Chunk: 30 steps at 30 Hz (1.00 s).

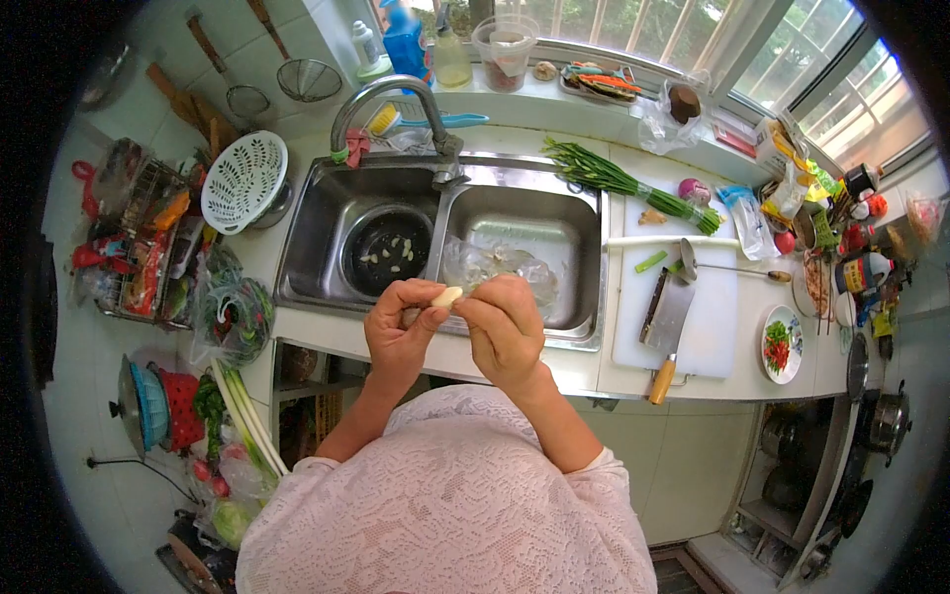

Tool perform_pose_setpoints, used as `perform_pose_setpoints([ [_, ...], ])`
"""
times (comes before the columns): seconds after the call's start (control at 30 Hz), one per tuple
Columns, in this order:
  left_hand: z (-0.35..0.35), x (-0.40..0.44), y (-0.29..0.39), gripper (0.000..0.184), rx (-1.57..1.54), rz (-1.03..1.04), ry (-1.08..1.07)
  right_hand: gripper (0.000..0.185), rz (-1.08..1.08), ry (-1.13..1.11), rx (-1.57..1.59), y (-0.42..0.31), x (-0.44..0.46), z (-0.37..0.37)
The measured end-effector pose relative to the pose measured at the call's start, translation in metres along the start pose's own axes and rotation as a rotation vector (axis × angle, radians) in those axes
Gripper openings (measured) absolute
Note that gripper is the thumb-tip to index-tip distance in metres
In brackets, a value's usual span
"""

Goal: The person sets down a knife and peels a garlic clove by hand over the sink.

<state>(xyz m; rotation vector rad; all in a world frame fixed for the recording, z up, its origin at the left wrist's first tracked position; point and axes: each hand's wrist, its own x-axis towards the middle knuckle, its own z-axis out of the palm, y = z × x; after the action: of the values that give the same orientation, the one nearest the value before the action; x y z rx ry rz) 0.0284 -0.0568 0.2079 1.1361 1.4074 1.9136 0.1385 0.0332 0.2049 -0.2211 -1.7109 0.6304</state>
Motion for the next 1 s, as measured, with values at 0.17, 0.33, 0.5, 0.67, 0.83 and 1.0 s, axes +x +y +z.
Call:
perform_pose_setpoints([
  [0.17,-0.001,0.001,0.005,0.02,0.025,-0.071,-0.009,0.018,0.004,-0.022,-0.003,0.0,0.001,0.001],
  [0.33,-0.001,0.002,0.004,0.019,0.006,-0.074,-0.003,0.016,0.195,0.034,0.117,-0.004,0.002,0.0],
  [0.5,0.0,0.004,0.003,0.018,0.027,-0.013,-0.01,0.017,0.16,-0.05,0.091,-0.004,0.008,-0.004],
  [0.67,-0.004,0.008,0.006,0.019,0.174,0.102,-0.083,0.017,0.184,-0.067,0.097,-0.005,0.009,-0.006],
  [0.83,-0.003,0.008,0.008,0.02,0.19,0.149,-0.094,0.014,0.233,-0.089,0.072,-0.01,0.012,-0.006],
  [1.0,-0.002,0.007,0.005,0.02,0.18,0.152,-0.085,0.011,0.208,-0.114,0.022,-0.012,0.015,-0.006],
])
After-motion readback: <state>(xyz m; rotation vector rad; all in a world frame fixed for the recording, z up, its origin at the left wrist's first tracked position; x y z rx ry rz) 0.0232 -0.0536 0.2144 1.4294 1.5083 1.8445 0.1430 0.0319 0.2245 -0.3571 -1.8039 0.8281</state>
